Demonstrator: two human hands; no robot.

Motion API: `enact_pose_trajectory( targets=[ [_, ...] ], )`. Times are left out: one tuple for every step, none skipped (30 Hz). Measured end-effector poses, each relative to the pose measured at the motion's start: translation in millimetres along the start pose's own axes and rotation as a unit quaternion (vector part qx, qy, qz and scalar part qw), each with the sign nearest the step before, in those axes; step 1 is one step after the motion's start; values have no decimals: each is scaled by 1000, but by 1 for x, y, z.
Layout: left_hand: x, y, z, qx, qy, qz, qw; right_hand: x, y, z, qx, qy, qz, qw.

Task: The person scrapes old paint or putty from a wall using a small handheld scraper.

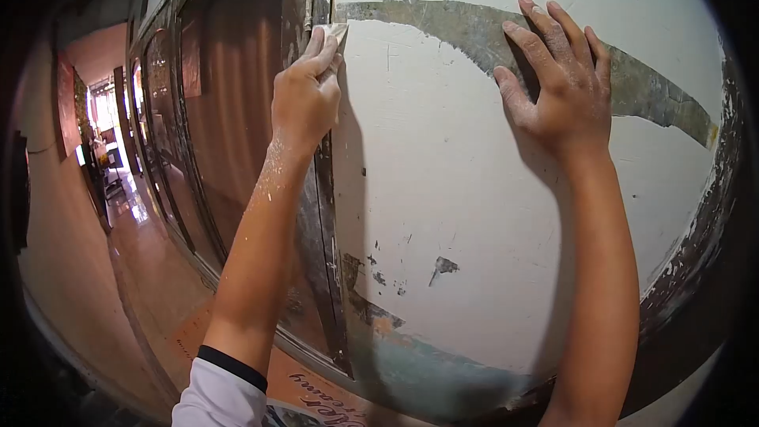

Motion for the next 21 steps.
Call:
enact_pose_trajectory(
  targets=[
    [0, 2, 0, 2, 15, -6, 1000, -2, 0, 2, 9, 0, 9, 1000],
    [0, 2, 0, 4, 32, -14, 999, -3, -1, 3, 16, 2, 17, 1000],
    [-5, 1, -6, 14, -2, -16, 1000, -5, 0, 5, 26, 8, 19, 999],
    [-8, -2, -10, 14, -1, -16, 1000, -3, 0, 3, 26, 9, 20, 999],
    [-7, -4, -9, -5, 10, 0, 1000, -1, 0, 2, 17, 7, 13, 1000],
    [-5, -4, -6, -25, 20, 17, 999, 1, 1, 1, 8, 4, 6, 1000],
    [-2, -3, -2, -8, 6, 10, 1000, 1, 0, -1, 0, 1, 1, 1000],
    [-1, 0, 0, -9, 3, 10, 1000, 1, 1, -1, 0, -2, 1, 1000],
    [-2, 3, -1, -9, 11, 3, 1000, 3, 1, -1, -3, 2, 5, 1000],
    [-2, 4, -2, -9, 20, -3, 1000, 3, 1, -2, -5, 7, 10, 1000],
    [-2, 1, -2, 3, -6, 1, 1000, 3, 1, -3, -5, 9, 9, 1000],
    [-3, -3, -6, 4, -4, 0, 1000, 4, 0, -3, -6, 8, 6, 1000],
    [-6, -5, -8, -9, 1, 8, 1000, 4, 1, -3, -7, 7, 7, 1000],
    [-5, -6, -8, -21, 7, 16, 1000, 5, 2, -3, -7, 8, 9, 1000],
    [-4, -6, -5, 2, -3, 11, 1000, 5, 1, -4, -6, 7, 6, 1000],
    [0, -3, -1, 1, -3, 12, 1000, 5, 2, -3, -6, 5, 4, 1000],
    [2, 1, 1, 9, 1, 8, 1000, 5, 2, -2, -6, 5, 5, 1000],
    [1, 2, -2, 17, 6, 3, 1000, 4, 1, -2, -4, 5, 2, 1000],
    [0, 1, -3, 17, -15, 4, 1000, 2, 0, -2, -3, 7, -1, 1000],
    [0, -1, -6, 17, -13, 4, 1000, 1, 0, -1, -3, 9, -1, 1000],
    [-5, -5, -11, 9, -11, 1, 1000, 1, 0, -1, -1, 10, -1, 1000]
  ],
)
Point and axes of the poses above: each hand's wrist, its own y-axis away from the middle knuckle, its own x-axis out of the palm, z = x × y, the point moved 10 cm from there along -y, towards the middle knuckle, and after that the axes turned 8 degrees about x, right-handed, at the moved point
